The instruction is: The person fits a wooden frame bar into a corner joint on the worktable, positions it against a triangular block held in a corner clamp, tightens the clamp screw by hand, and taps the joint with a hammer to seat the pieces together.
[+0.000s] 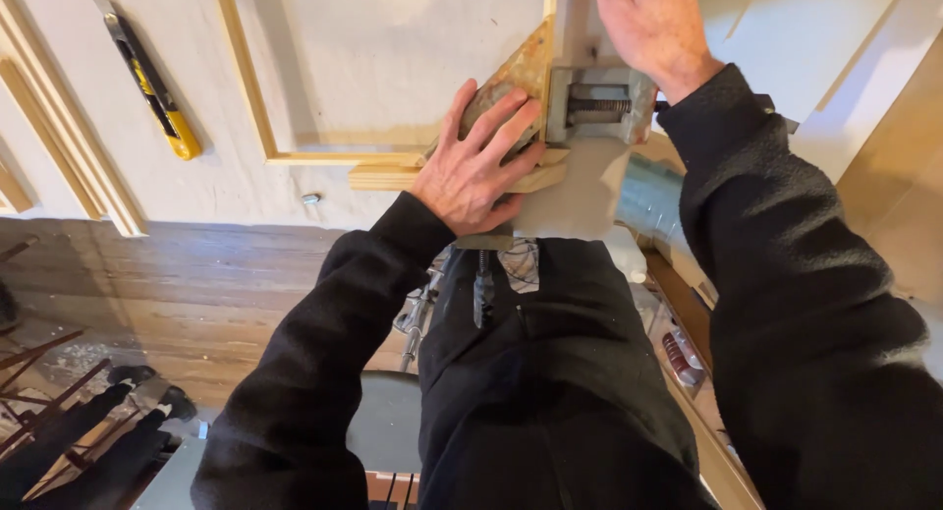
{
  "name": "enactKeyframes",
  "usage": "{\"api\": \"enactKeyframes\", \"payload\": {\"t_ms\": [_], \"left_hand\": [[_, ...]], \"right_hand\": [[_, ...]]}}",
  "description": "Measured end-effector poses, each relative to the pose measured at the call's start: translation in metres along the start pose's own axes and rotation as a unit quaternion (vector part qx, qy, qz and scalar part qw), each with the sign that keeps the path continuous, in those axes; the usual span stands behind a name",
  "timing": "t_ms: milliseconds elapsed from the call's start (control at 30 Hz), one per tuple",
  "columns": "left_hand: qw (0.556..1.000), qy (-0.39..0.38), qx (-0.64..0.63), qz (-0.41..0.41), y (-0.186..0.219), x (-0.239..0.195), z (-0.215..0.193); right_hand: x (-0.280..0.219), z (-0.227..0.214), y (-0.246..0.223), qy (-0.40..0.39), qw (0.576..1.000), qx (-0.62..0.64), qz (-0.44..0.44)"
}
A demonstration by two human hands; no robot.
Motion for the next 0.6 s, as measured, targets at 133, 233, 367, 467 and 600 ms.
{"api": "enactKeyframes", "payload": {"t_ms": [133,233,367,467,600], "left_hand": [[1.0,0.0,0.013,-0.013,0.003,-0.001,0.001],[1.0,0.014,0.014,-0.022,0.004,-0.002,0.004],[0.999,0.029,-0.006,-0.035,0.008,-0.002,-0.001],[0.999,0.041,0.023,-0.027,0.007,-0.005,0.006],[0.998,0.046,0.027,-0.019,0.008,-0.003,0.006]], "right_hand": [[-0.004,-0.003,-0.015,-0.005,1.0,0.011,-0.01],[-0.003,-0.005,-0.026,-0.006,0.999,0.039,-0.018],[-0.005,0.001,-0.024,-0.001,1.0,0.006,-0.019],[-0.005,-0.003,-0.038,0.012,0.997,0.021,-0.074],[-0.012,-0.003,-0.041,-0.013,0.999,-0.004,-0.038]]}}
Point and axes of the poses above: each hand's wrist, its own x-axis towards the middle knuckle, its own z-axis out of the palm, y = z × x, the point moved 5 cm from there along x, towards the middle knuckle, and after that the axes turned 10 degrees about z, right-handed, at the moved point
